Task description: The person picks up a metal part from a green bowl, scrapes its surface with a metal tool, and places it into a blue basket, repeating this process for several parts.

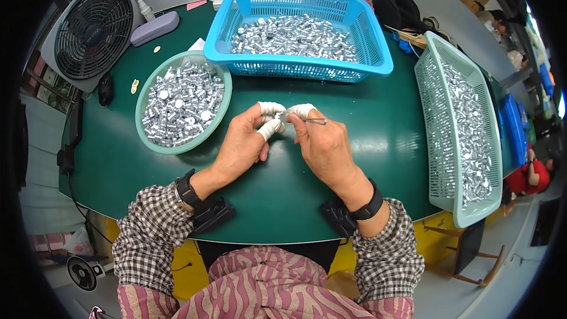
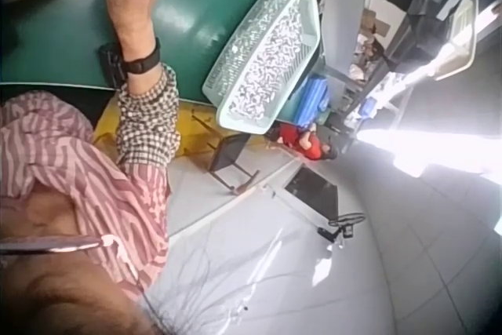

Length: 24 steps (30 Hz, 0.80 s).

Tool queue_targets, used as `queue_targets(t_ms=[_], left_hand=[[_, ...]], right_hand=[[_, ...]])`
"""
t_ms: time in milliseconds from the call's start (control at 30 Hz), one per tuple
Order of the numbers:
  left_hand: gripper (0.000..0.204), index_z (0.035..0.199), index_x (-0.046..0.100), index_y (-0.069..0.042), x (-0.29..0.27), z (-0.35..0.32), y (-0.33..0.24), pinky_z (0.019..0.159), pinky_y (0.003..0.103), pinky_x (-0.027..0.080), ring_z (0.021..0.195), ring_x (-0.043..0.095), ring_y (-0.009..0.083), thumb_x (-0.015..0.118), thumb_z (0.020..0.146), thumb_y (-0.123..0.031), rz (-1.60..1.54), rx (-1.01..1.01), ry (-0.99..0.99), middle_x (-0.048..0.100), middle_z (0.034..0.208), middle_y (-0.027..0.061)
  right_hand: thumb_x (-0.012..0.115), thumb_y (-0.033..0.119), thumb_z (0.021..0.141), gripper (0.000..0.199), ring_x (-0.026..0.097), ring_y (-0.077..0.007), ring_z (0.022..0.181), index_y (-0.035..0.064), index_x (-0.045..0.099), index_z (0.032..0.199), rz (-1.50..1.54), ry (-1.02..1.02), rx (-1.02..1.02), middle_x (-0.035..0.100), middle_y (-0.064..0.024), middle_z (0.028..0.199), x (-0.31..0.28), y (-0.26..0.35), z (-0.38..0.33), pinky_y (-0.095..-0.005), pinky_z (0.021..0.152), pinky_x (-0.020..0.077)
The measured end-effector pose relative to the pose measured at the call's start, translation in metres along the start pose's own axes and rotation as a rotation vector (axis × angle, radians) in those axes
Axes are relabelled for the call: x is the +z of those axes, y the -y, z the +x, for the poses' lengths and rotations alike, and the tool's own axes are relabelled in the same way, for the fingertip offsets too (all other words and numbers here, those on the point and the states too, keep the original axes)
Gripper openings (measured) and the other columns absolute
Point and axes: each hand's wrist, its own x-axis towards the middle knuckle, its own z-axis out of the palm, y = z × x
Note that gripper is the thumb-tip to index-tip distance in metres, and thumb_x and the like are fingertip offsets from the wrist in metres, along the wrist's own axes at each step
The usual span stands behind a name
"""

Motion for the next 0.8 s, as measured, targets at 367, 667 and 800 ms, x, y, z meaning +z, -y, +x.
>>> queue_targets(t_ms=[367,667,800], left_hand=[[0.017,0.107,0.054,-0.002,0.000,0.000,-0.004,0.038,0.018,0.032,0.043,0.043,0.0032,0.053,0.090,-0.005,0.026,0.013,-0.048,0.062,0.085,0.0048],[0.017,0.107,0.056,-0.002,0.004,0.001,-0.003,0.039,0.017,0.033,0.044,0.043,0.0027,0.053,0.090,-0.004,0.048,-0.007,-0.021,0.061,0.081,0.0035],[0.016,0.103,0.059,-0.003,-0.001,-0.001,0.000,0.042,0.028,0.040,0.046,0.050,0.0108,0.055,0.088,-0.007,0.086,0.009,-0.064,0.063,0.072,0.0070]], right_hand=[[0.050,0.003,0.092,0.010,0.058,-0.0162,0.053,-0.0041,0.057,0.094,-0.088,0.033,-0.072,0.062,-0.0110,0.081,0.000,0.003,0.001,-0.0272,0.048,0.0460],[0.050,0.006,0.092,0.015,0.059,-0.0156,0.053,-0.0046,0.060,0.088,0.058,0.029,0.136,0.064,-0.0113,0.080,-0.004,0.008,0.003,-0.0266,0.049,0.0465],[0.049,0.007,0.093,0.017,0.060,-0.0146,0.053,-0.0055,0.060,0.089,0.055,-0.002,0.146,0.066,-0.0113,0.080,0.000,0.001,0.001,-0.0260,0.050,0.0463]])
